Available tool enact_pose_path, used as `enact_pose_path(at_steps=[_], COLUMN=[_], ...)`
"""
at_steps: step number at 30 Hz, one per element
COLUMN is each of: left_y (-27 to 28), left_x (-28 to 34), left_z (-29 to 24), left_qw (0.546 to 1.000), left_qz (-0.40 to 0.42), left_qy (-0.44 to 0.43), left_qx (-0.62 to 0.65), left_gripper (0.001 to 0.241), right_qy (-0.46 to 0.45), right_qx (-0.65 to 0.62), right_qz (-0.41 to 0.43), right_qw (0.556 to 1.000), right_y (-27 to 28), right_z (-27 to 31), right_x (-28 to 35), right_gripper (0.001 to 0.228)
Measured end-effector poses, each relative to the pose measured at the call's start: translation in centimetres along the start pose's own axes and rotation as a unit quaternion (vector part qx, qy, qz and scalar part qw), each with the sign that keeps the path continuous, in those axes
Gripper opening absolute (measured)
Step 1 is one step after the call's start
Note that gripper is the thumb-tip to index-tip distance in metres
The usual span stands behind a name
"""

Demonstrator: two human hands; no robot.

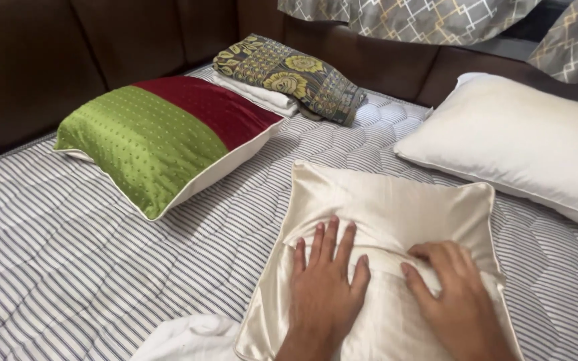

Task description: The person inserts a white pillow into a beige pillowcase on a bed. They align the pillow with the case opening, push it in, and then smooth and adjust the case to fit the pillow properly.

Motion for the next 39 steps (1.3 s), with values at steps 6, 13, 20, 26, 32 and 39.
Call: enact_pose_path(at_steps=[6, 13, 20, 26, 32, 39], left_y=[-1.6, -2.5, -2.6, -1.7, -0.7, -0.6], left_x=[-2.0, -4.6, -4.1, -2.6, -2.5, -2.6], left_z=[0.1, -0.2, -0.7, -1.1, -1.9, -1.9], left_qw=[0.998, 0.997, 0.997, 0.997, 0.995, 0.994], left_qz=[0.010, 0.002, 0.006, 0.018, 0.053, 0.067], left_qy=[0.009, 0.014, 0.004, 0.023, 0.031, 0.041], left_qx=[-0.059, -0.079, -0.077, -0.074, -0.078, -0.074], left_gripper=[0.066, 0.067, 0.064, 0.062, 0.062, 0.064], right_qy=[0.035, 0.056, -0.003, 0.024, 0.014, 0.037], right_qx=[0.051, -0.037, -0.056, -0.003, 0.061, 0.035], right_qz=[-0.005, -0.047, -0.012, -0.006, 0.024, 0.003], right_qw=[0.998, 0.997, 0.998, 1.000, 0.998, 0.999], right_y=[1.9, 1.6, 1.5, 1.9, 2.4, 3.2], right_z=[-2.6, -3.5, -4.9, -4.7, -4.6, -4.8], right_x=[-1.5, -3.3, -5.2, -5.2, -4.8, -4.7], right_gripper=[0.039, 0.031, 0.031, 0.025, 0.045, 0.041])
Point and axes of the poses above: each hand's wrist, its own x-axis away from the middle knuckle, its own y-axis out of the back of the hand, z = x × y, the point moved 5 cm from there along -x, towards the middle knuckle, and after that the axes turned 5 degrees about -z, right-handed, at the moved point
